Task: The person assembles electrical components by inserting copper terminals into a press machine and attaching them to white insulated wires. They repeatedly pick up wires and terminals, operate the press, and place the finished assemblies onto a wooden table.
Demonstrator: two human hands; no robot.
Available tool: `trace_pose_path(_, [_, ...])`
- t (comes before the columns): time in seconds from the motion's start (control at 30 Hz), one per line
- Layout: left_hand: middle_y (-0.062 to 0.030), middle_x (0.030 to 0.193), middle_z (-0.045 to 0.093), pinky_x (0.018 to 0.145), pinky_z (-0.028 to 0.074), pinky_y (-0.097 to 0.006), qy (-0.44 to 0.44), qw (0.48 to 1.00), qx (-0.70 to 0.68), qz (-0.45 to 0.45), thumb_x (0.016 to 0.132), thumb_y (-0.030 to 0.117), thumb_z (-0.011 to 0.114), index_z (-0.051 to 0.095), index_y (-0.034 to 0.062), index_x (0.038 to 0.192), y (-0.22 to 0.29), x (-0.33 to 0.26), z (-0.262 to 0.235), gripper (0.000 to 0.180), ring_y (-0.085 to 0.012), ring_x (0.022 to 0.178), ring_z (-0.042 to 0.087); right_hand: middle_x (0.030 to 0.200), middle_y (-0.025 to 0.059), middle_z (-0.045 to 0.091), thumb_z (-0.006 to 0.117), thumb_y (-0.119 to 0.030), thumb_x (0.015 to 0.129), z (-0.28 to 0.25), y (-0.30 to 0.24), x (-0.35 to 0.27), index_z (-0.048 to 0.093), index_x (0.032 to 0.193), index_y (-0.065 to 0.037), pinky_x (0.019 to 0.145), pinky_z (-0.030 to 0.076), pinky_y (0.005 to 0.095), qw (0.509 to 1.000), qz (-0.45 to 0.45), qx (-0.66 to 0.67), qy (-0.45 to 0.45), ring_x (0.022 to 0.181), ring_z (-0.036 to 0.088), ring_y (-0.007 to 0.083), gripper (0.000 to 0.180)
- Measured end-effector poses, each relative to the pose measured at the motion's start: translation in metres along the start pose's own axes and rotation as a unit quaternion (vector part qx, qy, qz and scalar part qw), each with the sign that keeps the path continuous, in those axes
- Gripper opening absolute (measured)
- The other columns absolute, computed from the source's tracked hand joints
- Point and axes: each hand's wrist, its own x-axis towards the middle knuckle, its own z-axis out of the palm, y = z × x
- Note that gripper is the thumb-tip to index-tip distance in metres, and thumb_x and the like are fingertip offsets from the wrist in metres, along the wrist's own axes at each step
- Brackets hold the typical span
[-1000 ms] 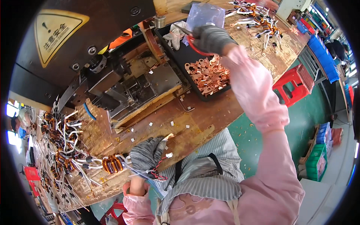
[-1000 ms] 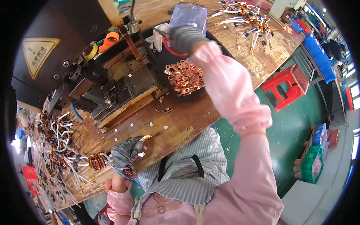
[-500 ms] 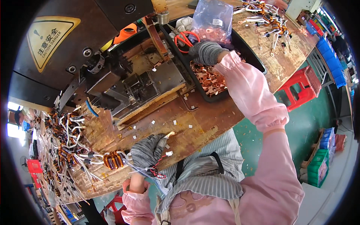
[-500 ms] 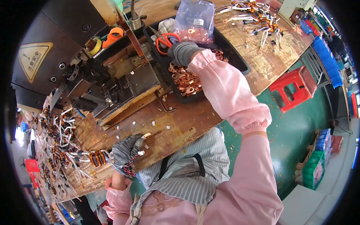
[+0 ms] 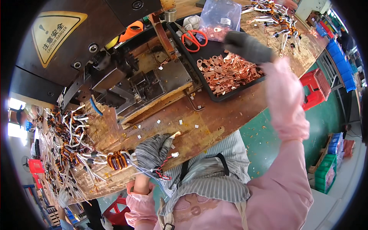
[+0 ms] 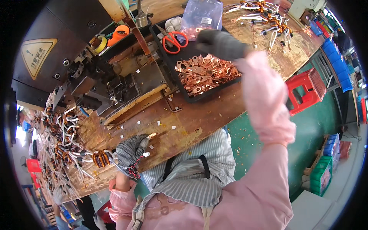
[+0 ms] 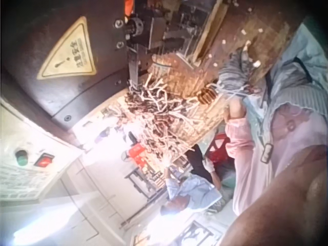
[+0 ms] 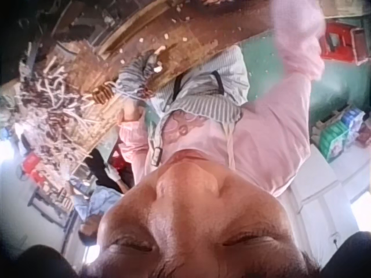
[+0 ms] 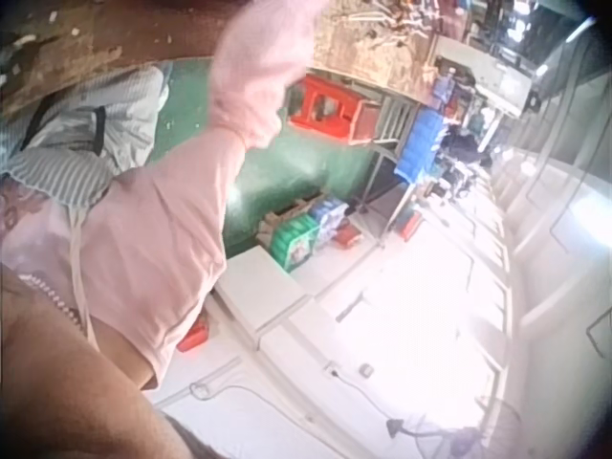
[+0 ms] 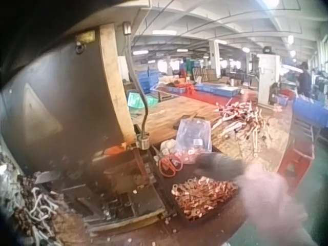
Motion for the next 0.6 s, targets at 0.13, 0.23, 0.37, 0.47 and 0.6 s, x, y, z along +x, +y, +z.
trace_pose_path(0.13, [-0.0118, 0.09, 0.065, 0.067, 0.049, -0.034, 0.02, 0.999, -0.021, 0.022, 0.089, 0.023, 0.051, 0.061, 0.0048, 0.105, 0.005, 0.01, 0.0, 0.027, -0.0268, 0.073, 0.063, 0.095, 0.0167, 0.063, 0.06, -0.017, 0.08, -0.068, -0.003, -0.086, 0.06, 0.101, -0.008, 0.079, 0.046, 0.0411, 0.871, 0.186, -0.437, -0.125, 0.09, 0.06, 0.0308, 0.023])
trace_pose_path(0.23, [-0.014, 0.086, 0.065, 0.068, 0.049, -0.035, 0.037, 0.997, -0.066, 0.003, 0.087, 0.025, 0.054, 0.064, 0.0051, 0.101, 0.006, 0.013, 0.006, 0.026, -0.0294, 0.075, 0.063, 0.1, 0.0158, 0.062, 0.06, -0.018, 0.079, -0.082, -0.004, -0.103, 0.061, 0.102, -0.01, 0.083, 0.046, 0.0424, 0.897, 0.183, -0.4, 0.037, 0.097, 0.058, 0.0324, 0.025])
trace_pose_path(0.37, [-0.0149, 0.087, 0.065, 0.07, 0.05, -0.034, 0.04, 0.995, -0.042, -0.076, 0.086, 0.028, 0.056, 0.064, 0.0055, 0.101, 0.017, -0.001, -0.001, 0.028, -0.03, 0.079, 0.064, 0.093, 0.0113, 0.064, 0.056, -0.016, 0.079, -0.003, -0.027, -0.044, 0.063, 0.098, -0.013, 0.076, 0.049, 0.0386, 0.981, -0.104, -0.162, 0.019, 0.086, 0.061, 0.0302, 0.021])
trace_pose_path(0.47, [-0.0148, 0.088, 0.065, 0.07, 0.05, -0.034, 0.024, 0.998, -0.039, -0.046, 0.087, 0.028, 0.056, 0.064, 0.0056, 0.102, 0.016, 0.019, 0.003, 0.028, -0.0298, 0.079, 0.064, 0.08, 0.0098, 0.062, 0.053, -0.023, 0.084, 0.061, -0.006, 0.038, 0.06, 0.095, -0.009, 0.067, 0.05, 0.038, 0.97, 0.172, -0.018, -0.173, 0.071, 0.063, 0.0266, 0.019])
trace_pose_path(0.6, [-0.0148, 0.088, 0.065, 0.071, 0.05, -0.034, 0.037, 0.997, -0.033, -0.053, 0.087, 0.028, 0.056, 0.064, 0.0057, 0.102, 0.019, 0.005, -0.001, 0.028, -0.0296, 0.08, 0.064, 0.09, 0.0116, 0.062, 0.053, -0.027, 0.086, 0.102, -0.01, 0.075, 0.057, 0.104, -0.01, 0.076, 0.047, 0.0388, 0.952, 0.063, -0.222, -0.201, 0.079, 0.062, 0.0278, 0.025])
